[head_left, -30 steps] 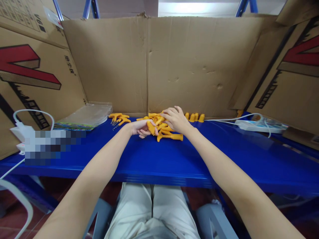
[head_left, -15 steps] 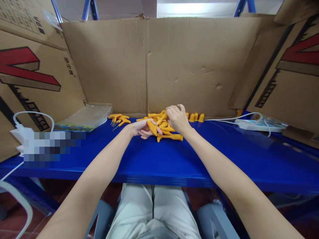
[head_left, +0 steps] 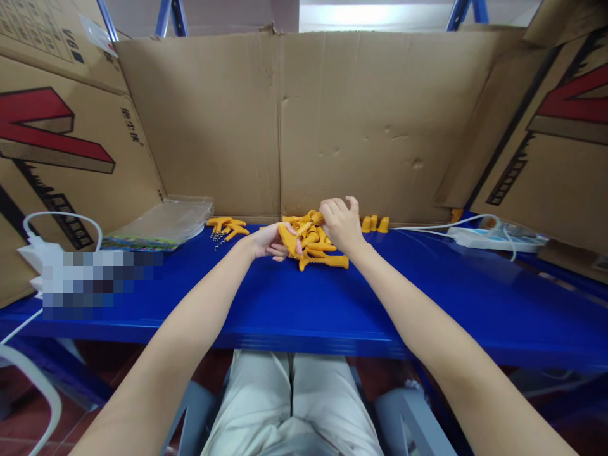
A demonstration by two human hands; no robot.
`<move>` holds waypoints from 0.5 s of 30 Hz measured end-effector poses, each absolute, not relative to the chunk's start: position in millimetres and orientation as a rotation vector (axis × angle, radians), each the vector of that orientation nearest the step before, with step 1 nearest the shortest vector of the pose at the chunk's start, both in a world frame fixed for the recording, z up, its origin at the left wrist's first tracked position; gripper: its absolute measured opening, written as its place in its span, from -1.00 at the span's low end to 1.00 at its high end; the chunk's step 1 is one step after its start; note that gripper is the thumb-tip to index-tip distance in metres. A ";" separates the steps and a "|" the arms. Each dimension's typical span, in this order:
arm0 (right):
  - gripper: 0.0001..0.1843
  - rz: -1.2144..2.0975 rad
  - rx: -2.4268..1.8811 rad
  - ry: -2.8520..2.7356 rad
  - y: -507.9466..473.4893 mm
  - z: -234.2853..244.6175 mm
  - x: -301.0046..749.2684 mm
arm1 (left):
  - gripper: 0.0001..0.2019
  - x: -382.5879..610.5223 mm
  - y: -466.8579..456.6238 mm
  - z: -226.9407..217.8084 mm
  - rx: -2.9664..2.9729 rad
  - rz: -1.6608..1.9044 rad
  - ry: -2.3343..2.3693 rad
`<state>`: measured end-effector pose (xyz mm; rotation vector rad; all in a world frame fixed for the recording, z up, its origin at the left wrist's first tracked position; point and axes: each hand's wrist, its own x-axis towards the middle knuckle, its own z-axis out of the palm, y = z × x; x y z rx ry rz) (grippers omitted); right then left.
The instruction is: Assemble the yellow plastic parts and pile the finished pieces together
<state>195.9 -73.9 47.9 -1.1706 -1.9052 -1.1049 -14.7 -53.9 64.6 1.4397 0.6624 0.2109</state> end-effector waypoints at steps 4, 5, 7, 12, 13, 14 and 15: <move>-0.69 -1.089 -1.187 -1.910 -75.0 49.1 192.5 | -0.63 -15.6 -52.7 64.3 1.433 0.216 0.638; -0.69 -1.080 -1.198 -1.910 -74.9 49.6 192.7 | -0.63 -16.9 -52.5 64.8 1.435 0.210 0.624; -0.72 -1.054 -1.246 -1.890 -73.3 50.4 197.6 | -0.66 -20.5 -52.6 66.2 1.438 0.200 0.590; -0.85 -0.821 -1.524 -1.661 -61.8 48.5 243.3 | -0.74 -23.8 -57.3 69.3 1.378 0.499 0.570; -0.82 -0.735 -1.615 -1.577 -59.0 47.0 255.6 | -0.76 -22.3 -58.0 69.3 1.352 0.627 0.595; -0.78 -0.637 -1.709 -1.482 -56.4 45.1 267.6 | -0.78 -20.3 -58.2 69.0 1.325 0.758 0.634; -0.75 -0.532 -1.794 -1.383 -53.8 42.6 278.7 | -0.81 -18.4 -57.6 68.5 1.297 0.884 0.685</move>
